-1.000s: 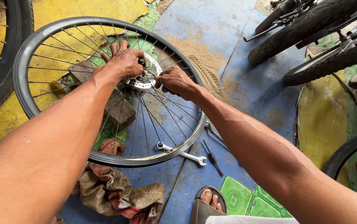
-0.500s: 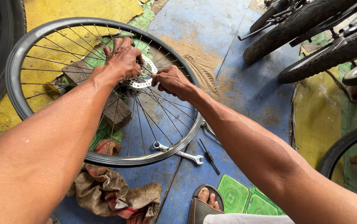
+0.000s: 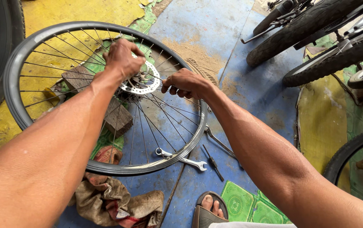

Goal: The person carries a bicycle wheel into a workshop and places it on a wooden block. They use an Allen key to loosen and remove the disc brake rotor from the hub, then wipe the hub area with a cloth. The person continues to adjust the hub components with the Allen key.

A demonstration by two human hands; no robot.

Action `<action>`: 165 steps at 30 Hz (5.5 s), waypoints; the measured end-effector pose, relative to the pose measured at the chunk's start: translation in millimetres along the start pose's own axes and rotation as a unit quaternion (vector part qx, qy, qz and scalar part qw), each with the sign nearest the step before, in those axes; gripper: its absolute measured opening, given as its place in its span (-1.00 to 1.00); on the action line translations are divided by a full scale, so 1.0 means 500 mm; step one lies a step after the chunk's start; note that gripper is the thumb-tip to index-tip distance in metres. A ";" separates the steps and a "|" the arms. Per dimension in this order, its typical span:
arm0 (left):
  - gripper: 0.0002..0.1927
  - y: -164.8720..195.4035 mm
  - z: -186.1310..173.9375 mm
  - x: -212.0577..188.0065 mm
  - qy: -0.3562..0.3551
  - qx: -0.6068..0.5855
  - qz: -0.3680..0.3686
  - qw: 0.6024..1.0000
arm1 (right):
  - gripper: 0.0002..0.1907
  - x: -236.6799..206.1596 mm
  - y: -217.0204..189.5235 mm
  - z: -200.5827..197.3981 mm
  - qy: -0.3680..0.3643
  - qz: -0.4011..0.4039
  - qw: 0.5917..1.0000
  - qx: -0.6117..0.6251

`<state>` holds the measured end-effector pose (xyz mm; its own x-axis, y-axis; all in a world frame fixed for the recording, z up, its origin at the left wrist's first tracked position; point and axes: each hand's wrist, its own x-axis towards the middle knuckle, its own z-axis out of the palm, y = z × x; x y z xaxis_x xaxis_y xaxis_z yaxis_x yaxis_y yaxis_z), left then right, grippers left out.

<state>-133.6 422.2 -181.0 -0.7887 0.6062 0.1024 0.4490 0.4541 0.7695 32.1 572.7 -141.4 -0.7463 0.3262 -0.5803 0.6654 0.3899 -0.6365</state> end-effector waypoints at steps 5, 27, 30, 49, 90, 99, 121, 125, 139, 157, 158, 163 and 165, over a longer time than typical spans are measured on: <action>-0.93 -0.003 -0.045 0.006 0.072 -0.084 -0.053 0.992 | -0.67 0.031 0.004 0.013 0.042 -0.105 0.987 -0.114; -0.76 -0.083 -0.140 -0.080 0.146 0.100 -0.028 0.984 | -0.78 0.005 -0.096 0.080 0.172 -0.132 0.936 -0.279; -0.67 -0.046 -0.100 -0.112 0.036 0.092 -0.026 0.995 | -0.77 0.006 -0.093 0.080 0.166 -0.112 0.943 -0.264; -0.66 -0.018 -0.052 -0.053 0.151 -0.041 -0.155 0.976 | -0.75 0.016 -0.063 0.083 0.163 -0.128 0.948 -0.241; -0.91 -0.044 0.010 -0.076 0.111 0.085 -0.007 0.990 | -0.86 0.029 -0.065 0.051 0.189 -0.140 0.924 -0.303; -0.70 -0.055 -0.068 -0.030 0.270 -0.091 -0.204 0.937 | -0.78 0.002 -0.090 0.057 0.160 -0.135 0.926 -0.314; -0.48 -0.070 -0.053 -0.109 0.047 0.035 -0.153 0.986 | -0.76 0.017 -0.095 0.041 0.129 -0.109 0.904 -0.392; -0.46 -0.065 -0.056 -0.114 0.051 0.028 -0.140 0.988 | -0.83 0.023 -0.082 0.054 0.159 -0.143 0.913 -0.348; -0.42 -0.078 -0.042 -0.097 0.061 0.023 -0.112 0.992 | -0.74 0.020 -0.090 0.056 0.183 -0.092 0.905 -0.372; -0.93 -0.067 0.012 -0.075 0.110 0.066 -0.050 0.990 | -0.75 0.067 -0.053 0.052 0.222 -0.081 0.913 -0.332; -0.93 -0.070 0.014 -0.073 0.117 0.068 -0.054 0.989 | -0.73 0.069 -0.056 0.048 0.219 -0.077 0.915 -0.330; -0.90 -0.075 0.033 -0.081 0.114 0.048 -0.053 0.991 | -0.84 0.070 -0.071 0.054 0.214 -0.075 0.906 -0.357; -0.84 -0.076 0.039 -0.084 0.119 0.021 -0.038 0.992 | -0.84 0.069 -0.073 0.065 0.253 -0.116 0.896 -0.347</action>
<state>-109.4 392.3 -227.0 -0.8954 0.4000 0.1955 0.3979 0.5223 0.7542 -17.4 541.8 -155.0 -0.8926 0.4470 -0.0577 0.4506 0.8817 -0.1398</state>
